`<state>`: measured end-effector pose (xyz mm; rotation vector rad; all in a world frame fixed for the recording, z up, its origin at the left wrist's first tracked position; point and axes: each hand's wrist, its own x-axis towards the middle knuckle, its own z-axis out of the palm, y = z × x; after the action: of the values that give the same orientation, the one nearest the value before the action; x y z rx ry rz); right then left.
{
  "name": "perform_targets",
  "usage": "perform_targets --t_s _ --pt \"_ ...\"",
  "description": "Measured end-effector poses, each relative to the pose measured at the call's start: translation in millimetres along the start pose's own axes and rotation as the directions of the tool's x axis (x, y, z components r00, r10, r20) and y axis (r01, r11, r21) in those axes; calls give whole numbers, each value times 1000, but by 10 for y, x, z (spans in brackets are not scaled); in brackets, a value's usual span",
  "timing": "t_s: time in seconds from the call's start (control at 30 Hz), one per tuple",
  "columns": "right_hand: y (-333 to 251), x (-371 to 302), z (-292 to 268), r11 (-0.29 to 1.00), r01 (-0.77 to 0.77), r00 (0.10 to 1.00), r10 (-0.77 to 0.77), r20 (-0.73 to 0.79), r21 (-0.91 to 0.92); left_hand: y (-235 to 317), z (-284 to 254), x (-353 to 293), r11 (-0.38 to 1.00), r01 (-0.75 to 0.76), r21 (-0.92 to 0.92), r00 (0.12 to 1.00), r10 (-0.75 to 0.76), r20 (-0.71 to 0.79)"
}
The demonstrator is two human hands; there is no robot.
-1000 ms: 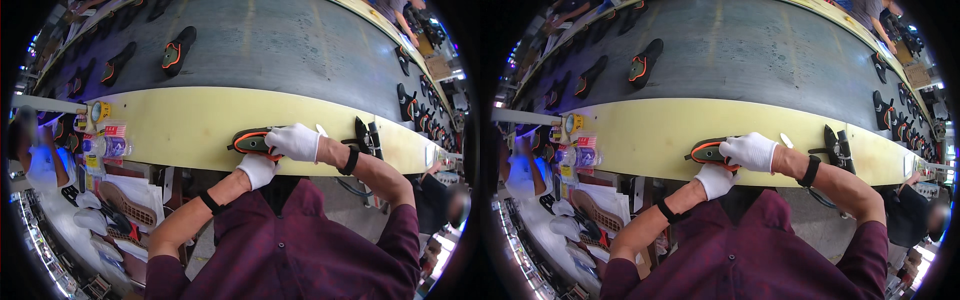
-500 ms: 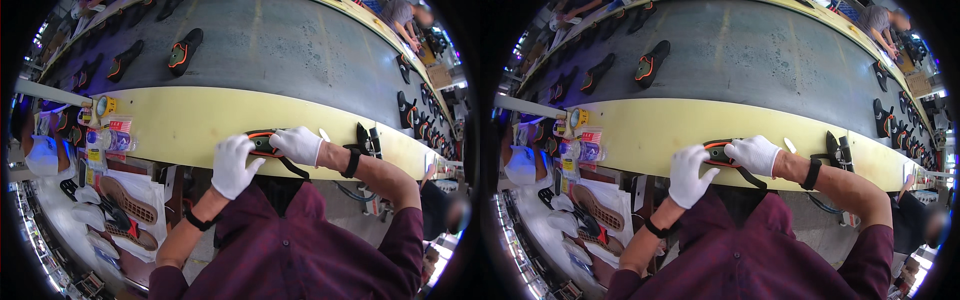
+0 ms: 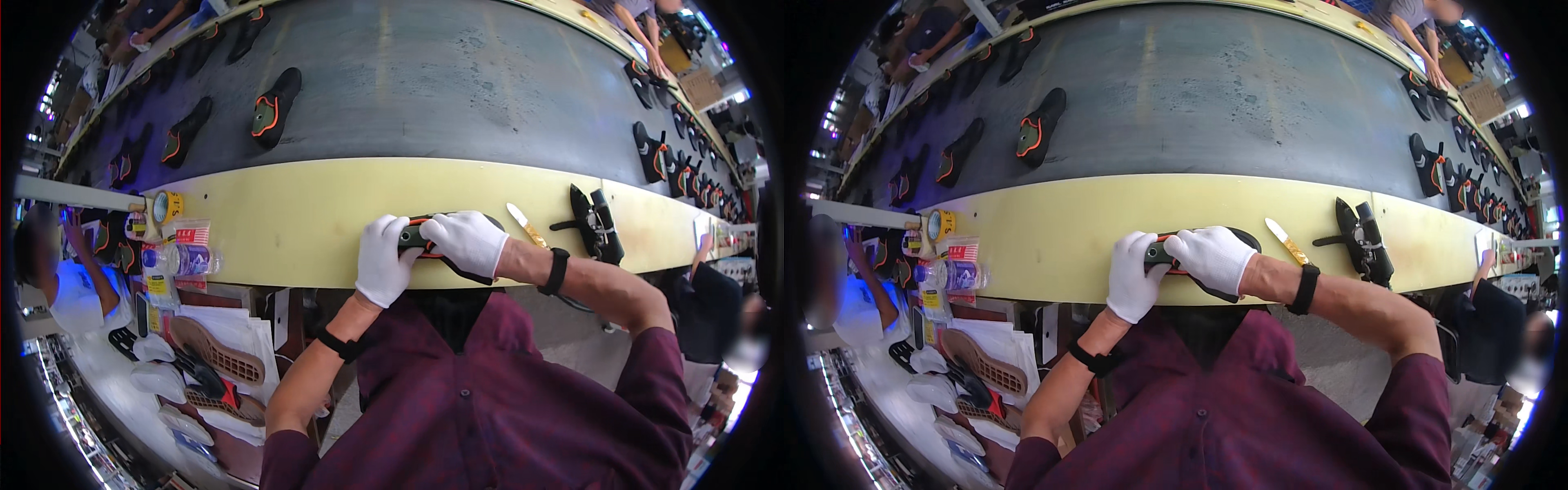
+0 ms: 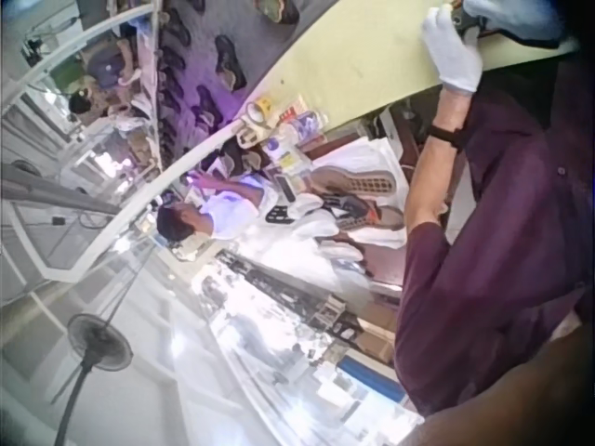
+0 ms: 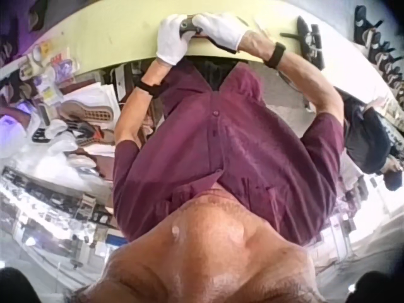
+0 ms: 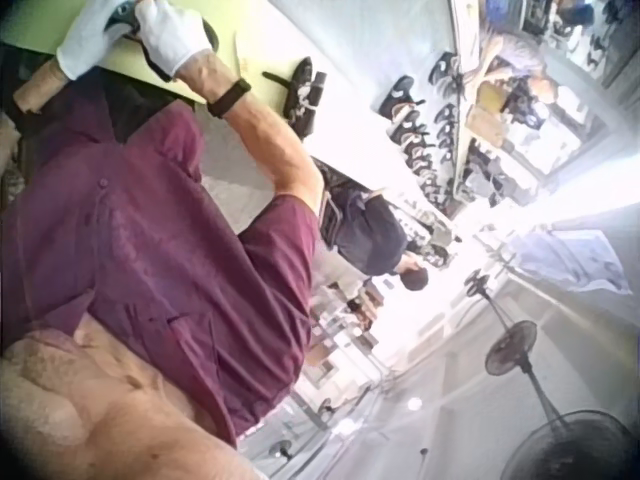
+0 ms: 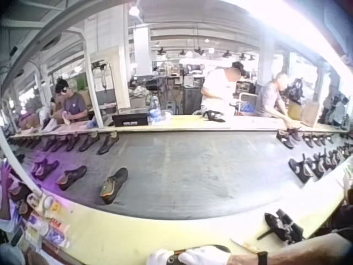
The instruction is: Trim and assemble components for shoes on a production line.
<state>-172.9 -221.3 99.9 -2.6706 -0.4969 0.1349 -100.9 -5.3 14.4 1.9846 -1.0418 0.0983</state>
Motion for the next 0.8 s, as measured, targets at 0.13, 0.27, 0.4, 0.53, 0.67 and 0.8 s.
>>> perform_targets --t_s 0.13,0.27,0.4,0.53,0.67,0.8 --pt "-85 -130 116 978 -72 956 123 -265 196 60 -129 99 998 -67 -18 997 67 33" --pt "-153 -264 200 970 -138 915 203 -350 202 173 -75 144 994 102 30 988 -105 114" --pt "-39 -372 233 958 -146 912 227 -341 247 251 -17 182 980 140 138 966 -166 197" --pt "125 -749 382 881 -176 778 398 -487 439 102 33 118 990 33 138 995 -45 90" --pt "-238 -1122 530 850 -239 749 470 -467 470 153 45 135 992 4 128 998 -12 64" --pt "-309 -868 468 823 -146 704 476 -527 549 238 20 158 987 -10 160 994 -8 109"
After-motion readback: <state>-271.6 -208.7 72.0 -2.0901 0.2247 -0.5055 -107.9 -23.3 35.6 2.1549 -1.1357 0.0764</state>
